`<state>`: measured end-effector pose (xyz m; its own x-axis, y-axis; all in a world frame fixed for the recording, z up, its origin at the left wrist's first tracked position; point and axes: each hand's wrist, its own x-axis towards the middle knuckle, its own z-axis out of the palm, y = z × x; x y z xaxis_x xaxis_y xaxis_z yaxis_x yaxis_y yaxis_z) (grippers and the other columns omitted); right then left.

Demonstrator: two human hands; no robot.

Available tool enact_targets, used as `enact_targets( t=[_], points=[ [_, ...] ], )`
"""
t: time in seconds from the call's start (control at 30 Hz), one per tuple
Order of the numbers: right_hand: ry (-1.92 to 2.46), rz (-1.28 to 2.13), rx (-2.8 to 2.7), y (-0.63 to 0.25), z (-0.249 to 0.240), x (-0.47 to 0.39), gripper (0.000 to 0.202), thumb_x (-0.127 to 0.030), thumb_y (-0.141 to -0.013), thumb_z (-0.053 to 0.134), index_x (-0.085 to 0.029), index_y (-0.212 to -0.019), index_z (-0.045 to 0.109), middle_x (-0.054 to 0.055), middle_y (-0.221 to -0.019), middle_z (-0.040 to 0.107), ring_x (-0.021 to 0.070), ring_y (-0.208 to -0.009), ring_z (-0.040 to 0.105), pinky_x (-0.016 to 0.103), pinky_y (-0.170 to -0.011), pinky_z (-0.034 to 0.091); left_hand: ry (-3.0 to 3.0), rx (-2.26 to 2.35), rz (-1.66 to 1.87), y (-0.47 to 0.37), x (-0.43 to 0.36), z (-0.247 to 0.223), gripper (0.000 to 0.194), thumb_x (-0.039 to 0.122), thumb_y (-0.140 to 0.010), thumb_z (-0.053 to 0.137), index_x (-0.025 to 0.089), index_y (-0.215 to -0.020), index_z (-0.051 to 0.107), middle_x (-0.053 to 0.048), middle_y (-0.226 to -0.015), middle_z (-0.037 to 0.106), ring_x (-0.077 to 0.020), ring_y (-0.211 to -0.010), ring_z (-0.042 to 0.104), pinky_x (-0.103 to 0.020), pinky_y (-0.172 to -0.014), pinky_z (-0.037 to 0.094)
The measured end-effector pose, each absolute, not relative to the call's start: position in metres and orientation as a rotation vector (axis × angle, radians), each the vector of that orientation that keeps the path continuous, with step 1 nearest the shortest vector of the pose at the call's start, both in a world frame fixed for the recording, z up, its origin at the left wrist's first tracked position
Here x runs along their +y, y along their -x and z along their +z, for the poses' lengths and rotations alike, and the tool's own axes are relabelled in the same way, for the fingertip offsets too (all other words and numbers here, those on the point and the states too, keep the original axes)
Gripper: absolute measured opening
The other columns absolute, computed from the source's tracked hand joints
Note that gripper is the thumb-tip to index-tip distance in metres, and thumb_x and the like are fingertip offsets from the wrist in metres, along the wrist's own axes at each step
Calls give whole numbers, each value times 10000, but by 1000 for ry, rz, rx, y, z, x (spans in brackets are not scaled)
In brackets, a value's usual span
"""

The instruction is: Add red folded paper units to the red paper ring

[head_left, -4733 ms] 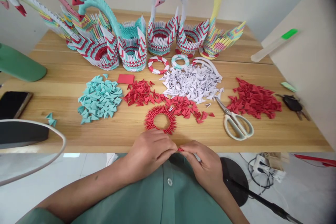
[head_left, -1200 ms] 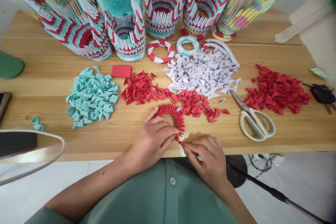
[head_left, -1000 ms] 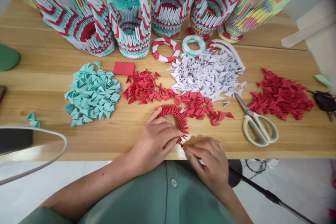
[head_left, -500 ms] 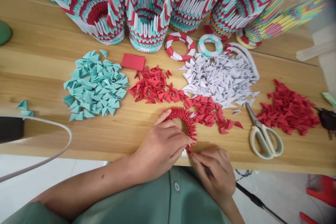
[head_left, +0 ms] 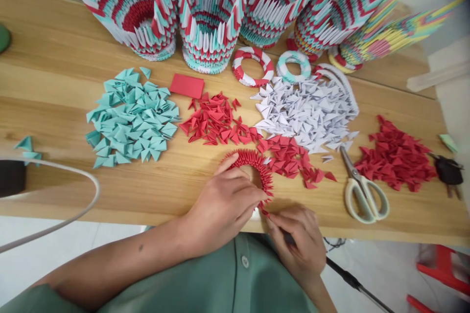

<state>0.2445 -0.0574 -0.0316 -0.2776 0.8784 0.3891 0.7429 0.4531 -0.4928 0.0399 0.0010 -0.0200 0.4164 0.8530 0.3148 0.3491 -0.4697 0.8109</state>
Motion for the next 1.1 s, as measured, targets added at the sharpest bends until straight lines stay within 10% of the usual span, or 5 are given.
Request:
enact_targets(
  t=[1.1],
  points=[
    [1388,182,-2111,-242,-32,-57,120,-129,-848,691,-231,-873,634,-17,-717,635,142,-680,609,316,-693,449,-2043,1016,1002,-41,2,-22,190,126,-944,527,178,-866,693,-3,-763,691,-131,-780,614,-430,-1115,368]
  ],
)
